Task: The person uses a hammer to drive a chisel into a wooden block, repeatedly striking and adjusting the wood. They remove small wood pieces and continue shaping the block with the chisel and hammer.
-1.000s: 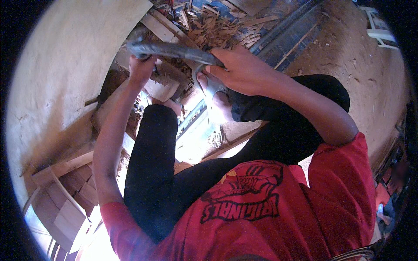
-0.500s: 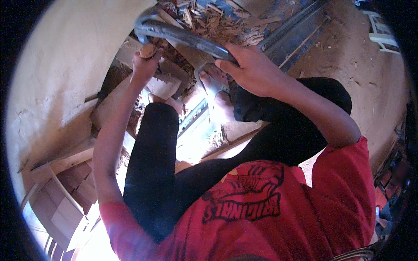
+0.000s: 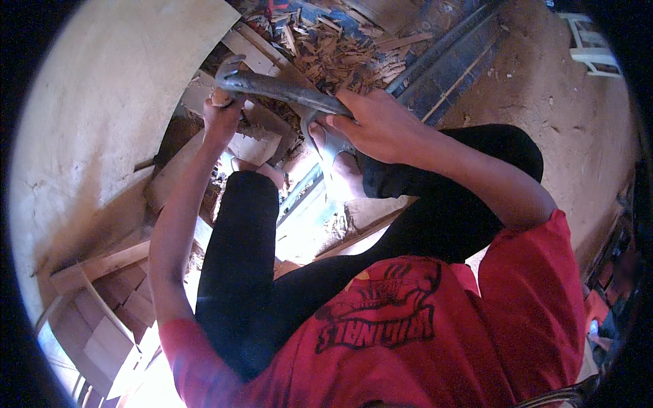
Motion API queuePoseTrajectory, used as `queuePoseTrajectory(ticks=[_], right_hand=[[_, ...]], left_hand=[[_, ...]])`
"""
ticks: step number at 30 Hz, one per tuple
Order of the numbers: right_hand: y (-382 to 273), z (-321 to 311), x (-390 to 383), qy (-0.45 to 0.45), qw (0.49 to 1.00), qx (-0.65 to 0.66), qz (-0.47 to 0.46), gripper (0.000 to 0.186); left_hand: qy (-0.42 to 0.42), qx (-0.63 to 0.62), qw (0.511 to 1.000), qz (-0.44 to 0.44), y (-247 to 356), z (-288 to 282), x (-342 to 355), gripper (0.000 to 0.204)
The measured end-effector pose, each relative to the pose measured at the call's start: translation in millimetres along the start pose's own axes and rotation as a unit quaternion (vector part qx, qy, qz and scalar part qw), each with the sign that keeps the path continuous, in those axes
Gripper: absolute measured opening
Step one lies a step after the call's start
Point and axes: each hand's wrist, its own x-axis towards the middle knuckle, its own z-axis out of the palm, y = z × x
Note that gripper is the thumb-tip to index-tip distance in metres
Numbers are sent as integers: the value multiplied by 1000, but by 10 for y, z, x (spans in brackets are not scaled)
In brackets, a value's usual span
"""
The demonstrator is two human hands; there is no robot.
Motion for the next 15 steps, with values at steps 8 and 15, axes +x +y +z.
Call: queuePoseTrajectory(ticks=[8, 15], right_hand=[[52, 30, 65, 26, 1000, -3, -16, 43], [-18, 66, 52, 39, 999, -3, -34, 34]], left_hand=[[-6, -5, 999, -45, -21, -7, 34, 30], [-2, -30, 1000, -3, -59, 3, -117, 25]])
